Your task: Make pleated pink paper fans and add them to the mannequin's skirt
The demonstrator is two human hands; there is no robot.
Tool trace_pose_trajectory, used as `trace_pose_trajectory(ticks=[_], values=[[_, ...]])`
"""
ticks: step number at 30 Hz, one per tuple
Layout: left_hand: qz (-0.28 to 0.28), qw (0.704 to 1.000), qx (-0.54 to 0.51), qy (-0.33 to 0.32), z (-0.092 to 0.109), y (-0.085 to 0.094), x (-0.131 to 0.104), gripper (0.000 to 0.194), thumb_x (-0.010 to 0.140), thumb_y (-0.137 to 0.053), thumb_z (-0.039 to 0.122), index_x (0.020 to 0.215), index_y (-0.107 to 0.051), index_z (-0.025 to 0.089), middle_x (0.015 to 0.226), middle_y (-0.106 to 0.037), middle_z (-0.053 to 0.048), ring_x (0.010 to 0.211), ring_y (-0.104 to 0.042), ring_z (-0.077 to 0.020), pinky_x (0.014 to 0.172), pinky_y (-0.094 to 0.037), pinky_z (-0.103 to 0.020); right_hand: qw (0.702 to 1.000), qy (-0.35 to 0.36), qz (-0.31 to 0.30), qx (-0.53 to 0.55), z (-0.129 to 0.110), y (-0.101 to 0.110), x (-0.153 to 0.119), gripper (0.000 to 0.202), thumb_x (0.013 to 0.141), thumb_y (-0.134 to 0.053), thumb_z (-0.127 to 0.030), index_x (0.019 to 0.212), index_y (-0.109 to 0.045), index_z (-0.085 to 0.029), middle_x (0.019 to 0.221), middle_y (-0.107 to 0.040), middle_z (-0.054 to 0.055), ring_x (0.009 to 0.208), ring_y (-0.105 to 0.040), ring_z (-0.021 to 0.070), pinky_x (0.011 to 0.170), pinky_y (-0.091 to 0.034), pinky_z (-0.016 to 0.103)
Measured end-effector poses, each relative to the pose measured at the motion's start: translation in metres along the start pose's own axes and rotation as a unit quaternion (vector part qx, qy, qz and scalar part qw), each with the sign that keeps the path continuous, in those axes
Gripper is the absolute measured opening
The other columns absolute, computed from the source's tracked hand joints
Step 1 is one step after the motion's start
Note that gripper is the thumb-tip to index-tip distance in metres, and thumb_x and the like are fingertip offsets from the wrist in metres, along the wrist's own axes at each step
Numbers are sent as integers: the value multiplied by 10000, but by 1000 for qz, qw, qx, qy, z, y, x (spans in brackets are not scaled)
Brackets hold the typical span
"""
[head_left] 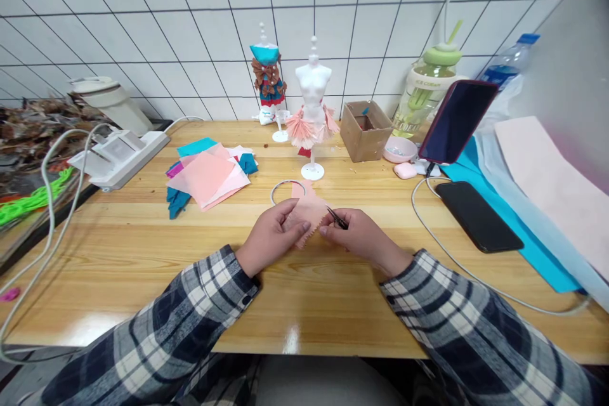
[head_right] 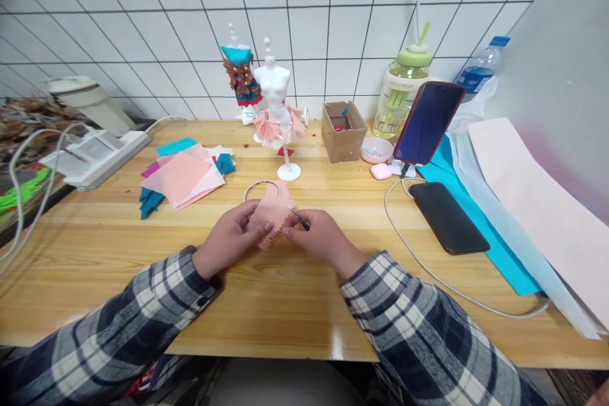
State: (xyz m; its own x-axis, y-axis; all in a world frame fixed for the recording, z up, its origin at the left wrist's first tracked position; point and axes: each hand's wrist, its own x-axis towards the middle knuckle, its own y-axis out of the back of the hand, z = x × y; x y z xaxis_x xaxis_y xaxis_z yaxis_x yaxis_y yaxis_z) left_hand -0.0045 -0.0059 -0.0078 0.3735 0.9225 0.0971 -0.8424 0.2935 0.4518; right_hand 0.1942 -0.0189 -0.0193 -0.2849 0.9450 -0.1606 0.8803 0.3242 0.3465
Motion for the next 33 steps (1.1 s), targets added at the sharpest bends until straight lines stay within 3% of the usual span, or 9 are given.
trace_pose_trajectory(ticks=[8, 11, 20, 26, 29, 33], values=[[4, 1000, 28, -7, 1, 0, 0, 372, 802, -630, 350, 1107, -625, 135, 1032, -691, -78, 921, -641, -234, 807, -499, -327, 1000, 9, -13, 13, -4, 0, 0, 273, 767, -614, -410, 869, -665, -162, 600, -447, -50, 538, -403, 93, 497, -302, 213], [-7, 1000, 26, -7, 1, -2, -1, 358, 810, -622, 341, 1105, -626, 138, 1011, -691, -73, 891, -644, -224, 785, -504, -320, 1000, 5, -3, 4, -3, -1, -1, 272, 748, -637, -419, 806, -657, -154, 580, -434, -53, 522, -385, 88, 488, -289, 213], [-10, 1000, -21, 2, 0, -2, 0, 370, 793, -642, 343, 1095, -627, 129, 1025, -685, -88, 908, -639, -236, 809, -497, -338, 1000, 3, 5, -7, -1, 0, -1, 195, 762, -608, -365, 796, -620, -173, 600, -453, -48, 556, -429, 99, 478, -312, 200], [-14, 994, -100, 44, 1, -1, 2, 375, 796, -643, 372, 1076, -598, 128, 915, -682, -60, 793, -626, -196, 715, -493, -301, 997, -42, 21, 67, 1, 1, 1, 377, 828, -494, -524, 671, -544, -186, 540, -381, -56, 455, -366, 89, 405, -336, 209], [-18, 989, -137, 60, 3, -1, 3, 355, 798, -646, 374, 1056, -591, 136, 873, -674, -38, 744, -610, -169, 676, -479, -271, 994, -42, 55, 83, 2, 0, 1, 336, 815, -524, -508, 768, -597, -184, 564, -423, -52, 442, -371, 86, 390, -354, 209], [-38, 988, -135, 62, 6, -3, 1, 364, 784, -667, 370, 1052, -592, 135, 914, -673, -50, 769, -606, -169, 669, -474, -258, 996, -16, 5, 89, 1, -2, 0, 325, 772, -602, -508, 804, -607, -185, 574, -423, -59, 455, -380, 86, 387, -358, 205]])
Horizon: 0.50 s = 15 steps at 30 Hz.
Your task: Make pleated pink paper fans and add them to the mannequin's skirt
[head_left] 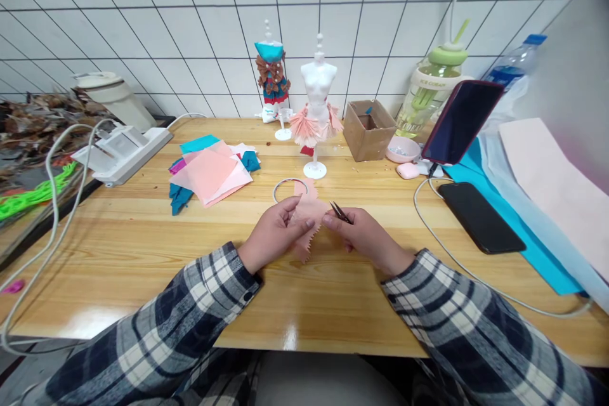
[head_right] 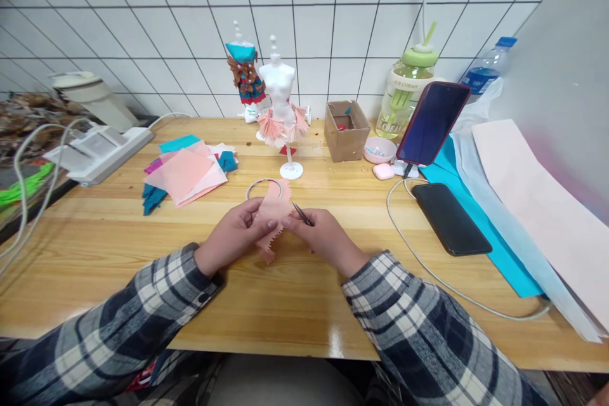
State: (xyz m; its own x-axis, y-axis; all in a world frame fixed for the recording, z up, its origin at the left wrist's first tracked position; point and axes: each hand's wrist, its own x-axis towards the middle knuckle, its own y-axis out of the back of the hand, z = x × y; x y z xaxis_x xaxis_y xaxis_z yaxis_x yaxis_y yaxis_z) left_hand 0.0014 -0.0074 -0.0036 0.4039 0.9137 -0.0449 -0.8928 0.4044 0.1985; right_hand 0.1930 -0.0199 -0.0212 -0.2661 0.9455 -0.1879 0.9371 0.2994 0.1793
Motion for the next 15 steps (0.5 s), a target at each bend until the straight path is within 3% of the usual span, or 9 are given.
trace_pose_trajectory(ticks=[5, 9, 15], values=[[-46, 999, -4, 11, -2, -1, -2, 331, 794, -656, 407, 991, -596, 148, 818, -643, -14, 705, -577, -145, 616, -451, -240, 998, 10, 63, 18, 4, 0, 1, 309, 737, -666, -461, 723, -513, -193, 586, -410, -69, 469, -386, 76, 404, -350, 196], [-84, 995, -23, 46, -2, -1, -2, 336, 778, -655, 468, 865, -608, 147, 739, -612, 3, 647, -553, -137, 548, -414, -226, 990, 17, 116, 74, 7, 6, 4, 292, 754, -656, -452, 774, -506, -202, 569, -382, -80, 446, -371, 80, 393, -363, 208], [-114, 988, -72, 76, -2, -1, -3, 321, 754, -689, 447, 861, -606, 157, 769, -639, 0, 664, -588, -147, 565, -435, -239, 985, 15, 132, 106, 6, 9, 6, 323, 741, -678, -464, 817, -507, -200, 551, -345, -91, 447, -341, 81, 398, -379, 215]])
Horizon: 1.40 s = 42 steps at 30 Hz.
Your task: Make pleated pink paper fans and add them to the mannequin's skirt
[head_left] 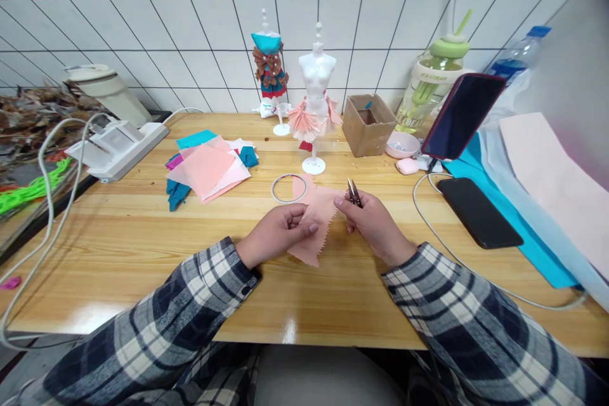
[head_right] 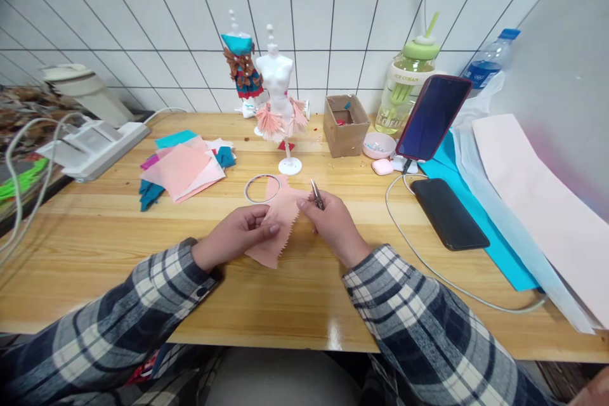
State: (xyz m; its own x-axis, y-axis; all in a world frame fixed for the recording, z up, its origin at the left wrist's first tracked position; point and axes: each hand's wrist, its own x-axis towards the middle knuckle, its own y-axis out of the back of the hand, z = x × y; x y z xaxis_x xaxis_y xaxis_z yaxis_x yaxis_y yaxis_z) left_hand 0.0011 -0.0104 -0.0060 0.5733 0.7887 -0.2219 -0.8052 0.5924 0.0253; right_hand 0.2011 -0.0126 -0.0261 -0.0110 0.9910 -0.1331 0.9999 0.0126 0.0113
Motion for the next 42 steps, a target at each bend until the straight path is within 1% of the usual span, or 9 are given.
trace_pose_trajectory(ticks=[3, 5, 9, 13, 16, 19, 25, 37, 42], values=[[17, 1000, 8, -8, -2, 0, 0, 336, 735, -703, 457, 870, -611, 163, 793, -663, -14, 705, -618, -175, 592, -479, -272, 1000, -11, -13, 13, -5, -1, -3, 374, 758, -650, -520, 904, -526, -199, 540, -332, -98, 434, -318, 80, 397, -368, 211], [29, 999, -2, -20, -2, 1, 0, 360, 732, -709, 449, 928, -619, 161, 868, -690, -37, 770, -642, -198, 644, -511, -299, 998, -21, -43, 41, -8, -1, -6, 426, 823, -516, -609, 956, -529, -204, 524, -314, -100, 414, -283, 83, 392, -362, 212], [63, 996, -24, -54, -1, 4, 1, 373, 767, -691, 412, 1015, -611, 145, 939, -703, -64, 821, -660, -203, 695, -525, -302, 996, -32, -77, 10, -12, 1, -8, 489, 895, -299, -646, 872, -517, -209, 489, -333, -88, 386, -280, 92, 374, -315, 211], [111, 990, -14, -89, 0, 9, 3, 423, 792, -672, 381, 1126, -576, 139, 1029, -693, -85, 878, -662, -198, 739, -525, -289, 984, -31, -113, -137, -9, 2, -6, 455, 924, -329, -563, 750, -528, -192, 501, -432, -57, 428, -375, 97, 445, -323, 225], [109, 989, -17, -97, 0, 11, 5, 492, 799, -663, 364, 1207, -534, 121, 1081, -684, -113, 926, -664, -209, 789, -530, -306, 964, -4, -161, -210, -6, 2, -5, 485, 932, -329, -543, 718, -569, -180, 532, -495, -31, 510, -470, 118, 529, -363, 241], [102, 990, -18, -97, 0, 11, 5, 491, 793, -669, 364, 1194, -538, 113, 1073, -689, -118, 915, -670, -212, 805, -534, -319, 954, 7, -168, -247, -5, 1, -6, 501, 938, -311, -546, 735, -590, -182, 519, -490, -36, 513, -481, 124, 539, -360, 245], [102, 989, -7, -107, 0, 9, 5, 479, 779, -680, 392, 1164, -566, 130, 1056, -695, -105, 914, -669, -218, 810, -530, -322, 946, 30, -179, -267, -7, -1, -7, 473, 936, -338, -522, 721, -594, -187, 533, -471, -41, 517, -463, 119, 530, -333, 241], [110, 987, 40, -114, -2, 11, 5, 613, 789, -666, 358, 1325, -464, 138, 1200, -637, -132, 1020, -641, -240, 862, -517, -338, 953, 15, -186, -238, -7, -1, -7, 479, 954, -300, -483, 694, -570, -185, 507, -486, -40, 491, -464, 113, 517, -346, 235], [118, 986, 46, -106, -2, 10, 4, 640, 793, -655, 353, 1349, -435, 126, 1175, -637, -133, 966, -652, -220, 822, -522, -324, 951, 8, -182, -251, -8, -2, -8, 467, 958, -303, -430, 650, -560, -191, 476, -487, -40, 471, -470, 114, 511, -349, 235]])
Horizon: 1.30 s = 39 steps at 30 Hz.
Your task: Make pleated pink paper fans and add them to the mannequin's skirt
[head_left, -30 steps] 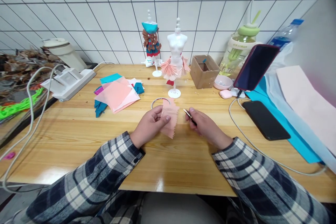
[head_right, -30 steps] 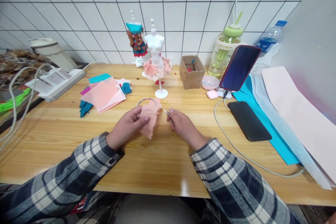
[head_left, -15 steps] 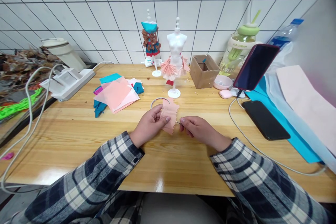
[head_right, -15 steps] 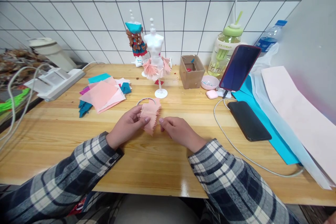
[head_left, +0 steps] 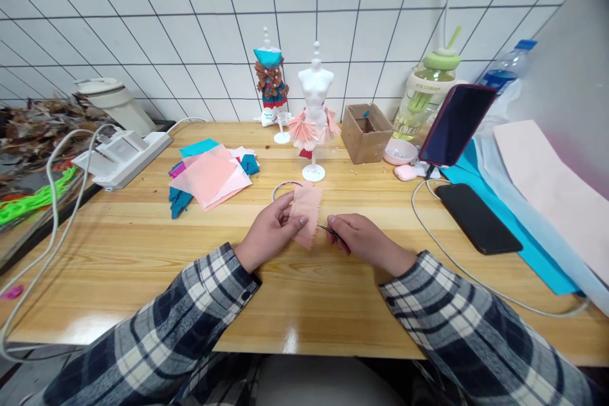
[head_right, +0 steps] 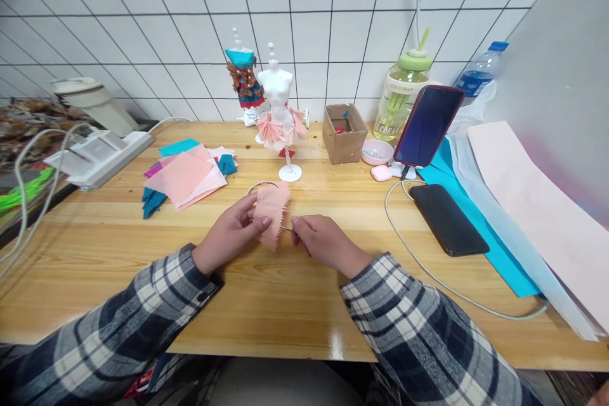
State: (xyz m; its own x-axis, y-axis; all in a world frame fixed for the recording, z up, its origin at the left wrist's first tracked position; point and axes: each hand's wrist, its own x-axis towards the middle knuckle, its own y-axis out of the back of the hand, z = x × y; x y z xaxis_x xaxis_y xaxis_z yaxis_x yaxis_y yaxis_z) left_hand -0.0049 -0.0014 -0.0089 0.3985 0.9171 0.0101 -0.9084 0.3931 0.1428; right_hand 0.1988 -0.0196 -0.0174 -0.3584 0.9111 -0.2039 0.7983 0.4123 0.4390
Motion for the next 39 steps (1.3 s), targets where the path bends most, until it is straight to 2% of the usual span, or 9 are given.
trace_pose_trajectory(ticks=[13, 21, 28, 34, 39], values=[[-10, 1000, 13, 12, -1, -1, 0, 619, 798, -655, 358, 1323, -446, 106, 1111, -664, -122, 940, -655, -219, 800, -524, -307, 999, 14, 21, -40, 2, -3, 0, 486, 959, -299, -448, 643, -568, -195, 480, -493, -33, 468, -467, 119, 532, -325, 246], [-8, 1000, 9, 9, 0, -2, -1, 621, 786, -672, 390, 1311, -471, 125, 1155, -661, -128, 1005, -653, -251, 823, -533, -321, 998, 23, 18, -63, 2, -3, 2, 481, 961, -302, -429, 641, -570, -190, 520, -499, -23, 492, -458, 120, 549, -311, 252], [-17, 1000, -2, -6, -1, -2, 0, 578, 792, -674, 356, 1289, -494, 122, 1193, -650, -128, 1041, -646, -258, 867, -529, -335, 997, 19, 18, -76, 2, -1, 2, 482, 965, -296, -428, 645, -564, -188, 535, -502, -22, 514, -456, 119, 557, -310, 245], [9, 1000, 24, 13, -4, -2, 0, 636, 776, -685, 353, 1318, -463, 105, 1266, -599, -161, 1069, -626, -269, 921, -502, -388, 994, 30, 16, -100, 0, 0, 2, 471, 969, -292, -416, 641, -542, -188, 560, -526, -17, 535, -463, 118, 567, -311, 239], [8, 1000, 23, 15, -4, -1, -1, 640, 781, -679, 358, 1327, -459, 106, 1258, -601, -163, 1079, -616, -275, 935, -489, -413, 993, 30, 15, -116, -1, 1, 2, 465, 961, -311, -421, 622, -530, -190, 556, -529, -15, 536, -469, 120, 557, -305, 238]])
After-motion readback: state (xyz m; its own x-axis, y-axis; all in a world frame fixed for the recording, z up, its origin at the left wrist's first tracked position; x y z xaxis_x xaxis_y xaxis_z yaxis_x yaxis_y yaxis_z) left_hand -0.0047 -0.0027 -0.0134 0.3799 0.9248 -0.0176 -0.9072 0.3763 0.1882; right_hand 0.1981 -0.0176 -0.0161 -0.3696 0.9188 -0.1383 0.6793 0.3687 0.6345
